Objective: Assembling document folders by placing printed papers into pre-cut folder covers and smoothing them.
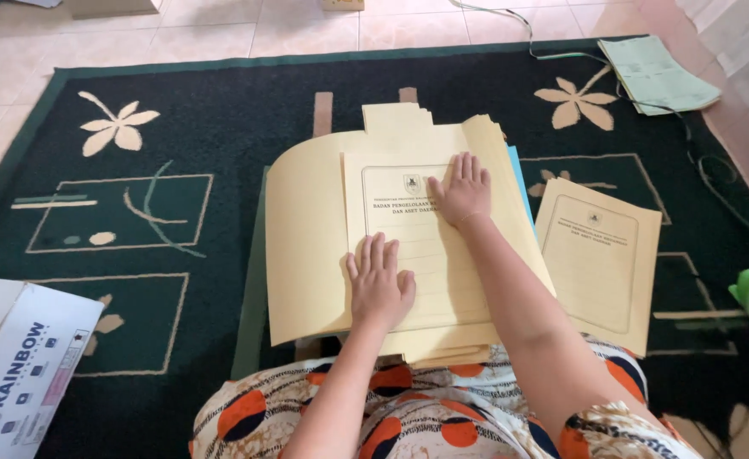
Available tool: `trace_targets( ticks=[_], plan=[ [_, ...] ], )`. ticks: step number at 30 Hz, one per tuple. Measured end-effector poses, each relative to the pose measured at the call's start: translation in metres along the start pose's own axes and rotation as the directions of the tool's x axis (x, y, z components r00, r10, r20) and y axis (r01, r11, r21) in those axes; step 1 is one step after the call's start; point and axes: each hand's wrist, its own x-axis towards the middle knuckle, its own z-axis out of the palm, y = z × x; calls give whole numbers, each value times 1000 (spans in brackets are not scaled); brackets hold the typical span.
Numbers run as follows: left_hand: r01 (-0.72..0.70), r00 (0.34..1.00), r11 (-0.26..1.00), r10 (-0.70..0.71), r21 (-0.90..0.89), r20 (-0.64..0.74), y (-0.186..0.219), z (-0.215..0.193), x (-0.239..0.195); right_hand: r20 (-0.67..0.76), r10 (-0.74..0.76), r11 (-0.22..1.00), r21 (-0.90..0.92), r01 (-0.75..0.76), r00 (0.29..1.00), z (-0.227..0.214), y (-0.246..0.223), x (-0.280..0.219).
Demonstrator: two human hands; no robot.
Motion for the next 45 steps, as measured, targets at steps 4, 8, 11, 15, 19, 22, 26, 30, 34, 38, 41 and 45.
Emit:
trace_targets(
  ticks=[4,8,11,15,19,22,26,30,34,38,41,45],
  plan=[
    [-34,995,999,37,29,-93,-6,16,3,13,-22,999,32,21,1000,-11,7,-57],
    [-53,986,997,62,64,-154,-13,29,5,52,-59,998,14,58,997,-20,16,-112],
    [-55,982,996,67,73,-179,-14,32,5,68,-67,996,61,63,995,-15,26,-146],
    [-64,978,995,79,83,-193,-17,37,7,38,-79,996,51,77,996,-4,35,-185],
    [-48,985,997,58,65,-160,-15,34,7,-9,-89,992,91,90,996,-9,26,-223],
    [-43,988,997,52,68,-145,-15,36,9,-127,-175,978,88,187,976,13,12,-235],
    [-26,997,998,29,52,-65,-8,22,4,50,-290,952,112,283,956,-7,-16,-256],
    [-13,1000,994,12,106,2,-6,20,7,85,-305,942,173,288,949,-2,-4,-225],
    [-9,995,986,-7,166,95,-4,22,15,-51,-188,972,131,193,981,10,24,-170],
    [-54,993,982,33,179,114,2,17,32,32,-154,987,53,152,988,3,27,-161],
    [-58,996,985,46,163,74,-2,26,78,74,-147,988,50,144,986,-3,25,-161],
    [-72,997,981,65,180,41,-6,23,145,132,-124,991,63,117,984,-12,22,-162]
  ],
)
